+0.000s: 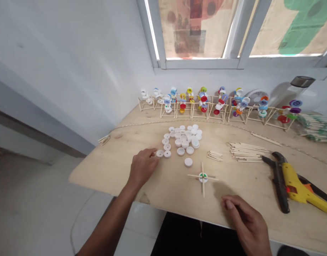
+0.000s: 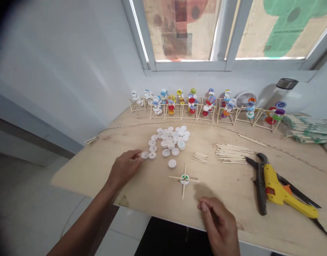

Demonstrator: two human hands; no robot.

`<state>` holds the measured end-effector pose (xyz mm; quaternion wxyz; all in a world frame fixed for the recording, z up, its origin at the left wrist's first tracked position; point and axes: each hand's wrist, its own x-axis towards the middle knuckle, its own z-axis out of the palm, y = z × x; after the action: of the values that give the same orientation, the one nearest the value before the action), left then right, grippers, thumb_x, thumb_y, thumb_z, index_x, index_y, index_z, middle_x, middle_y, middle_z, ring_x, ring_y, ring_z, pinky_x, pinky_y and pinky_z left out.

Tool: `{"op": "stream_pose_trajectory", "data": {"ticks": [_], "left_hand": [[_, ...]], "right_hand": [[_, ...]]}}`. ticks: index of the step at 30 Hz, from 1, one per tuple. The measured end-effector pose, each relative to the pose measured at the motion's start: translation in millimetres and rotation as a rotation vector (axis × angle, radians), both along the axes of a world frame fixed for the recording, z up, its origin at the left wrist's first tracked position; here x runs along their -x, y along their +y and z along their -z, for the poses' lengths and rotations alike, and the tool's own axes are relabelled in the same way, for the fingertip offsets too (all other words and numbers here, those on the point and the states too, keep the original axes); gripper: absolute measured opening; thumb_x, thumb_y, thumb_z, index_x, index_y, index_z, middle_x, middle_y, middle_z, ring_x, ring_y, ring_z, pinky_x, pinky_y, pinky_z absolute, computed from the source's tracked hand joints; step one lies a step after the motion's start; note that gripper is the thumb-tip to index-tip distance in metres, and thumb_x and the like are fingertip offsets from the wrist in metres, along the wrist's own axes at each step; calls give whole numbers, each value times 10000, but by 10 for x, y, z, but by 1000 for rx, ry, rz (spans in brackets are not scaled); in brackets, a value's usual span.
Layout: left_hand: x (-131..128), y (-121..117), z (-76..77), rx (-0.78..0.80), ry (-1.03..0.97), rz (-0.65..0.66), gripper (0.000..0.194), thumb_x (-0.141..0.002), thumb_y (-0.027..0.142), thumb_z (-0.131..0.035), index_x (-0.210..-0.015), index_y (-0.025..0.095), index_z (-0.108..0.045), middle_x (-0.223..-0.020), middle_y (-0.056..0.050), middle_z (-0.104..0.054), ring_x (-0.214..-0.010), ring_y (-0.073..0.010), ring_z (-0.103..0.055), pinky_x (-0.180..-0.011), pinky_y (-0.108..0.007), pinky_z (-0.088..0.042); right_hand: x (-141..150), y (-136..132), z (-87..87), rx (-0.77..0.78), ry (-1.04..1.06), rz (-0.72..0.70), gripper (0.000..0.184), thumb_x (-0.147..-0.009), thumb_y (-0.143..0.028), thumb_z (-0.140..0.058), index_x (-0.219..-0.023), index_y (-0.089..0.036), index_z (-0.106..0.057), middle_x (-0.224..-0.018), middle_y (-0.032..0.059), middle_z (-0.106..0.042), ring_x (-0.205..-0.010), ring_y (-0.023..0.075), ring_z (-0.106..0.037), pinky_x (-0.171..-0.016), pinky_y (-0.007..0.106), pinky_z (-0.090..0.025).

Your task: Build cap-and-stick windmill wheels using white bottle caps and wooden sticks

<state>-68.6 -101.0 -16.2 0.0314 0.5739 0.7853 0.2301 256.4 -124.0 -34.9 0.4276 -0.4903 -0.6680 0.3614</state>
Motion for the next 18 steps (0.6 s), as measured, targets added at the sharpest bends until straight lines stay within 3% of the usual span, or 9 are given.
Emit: {"op": "stream_pose_trajectory", "data": {"ticks": [5, 10, 14, 18], "left_hand": [[-11, 90, -15, 136, 52, 74, 397, -775, 275, -500, -1154, 171, -558, -969, -83, -654, -894, -231, -607, -755, -328, -440], [-13, 109, -68, 186, 83, 81, 264, -786, 282, -475, -1003, 191, -594, -931, -74, -651, -871, -226, -610, -715, -313, -432], [-78, -60, -70, 138, 50, 6, 196, -775, 288, -491, -935, 205, -566, -914, -63, -659, -872, -237, -613, -731, -332, -437], [-341, -327, -84, 21, -92, 22, 224, -778, 278, -499, -987, 215, -549, -948, -51, -648, -903, -237, -601, -799, -363, -442]], "right_hand": [[-57, 25, 5, -5, -84, -51, 176, -859, -317, -561, -831, -195, -685, -781, 51, -695, -760, 194, -654, -657, 245, -534], [-64, 37, 17, -37, -101, -22, 181, -848, -333, -565, -800, -204, -681, -797, 47, -705, -764, 197, -666, -644, 239, -542], [-74, 49, 47, -51, -101, -27, 181, -840, -338, -573, -779, -205, -680, -796, 50, -707, -753, 201, -666, -628, 245, -544], [-64, 57, 31, -41, -73, -40, 175, -854, -320, -561, -839, -199, -686, -774, 45, -699, -728, 190, -659, -632, 254, -537]]}}
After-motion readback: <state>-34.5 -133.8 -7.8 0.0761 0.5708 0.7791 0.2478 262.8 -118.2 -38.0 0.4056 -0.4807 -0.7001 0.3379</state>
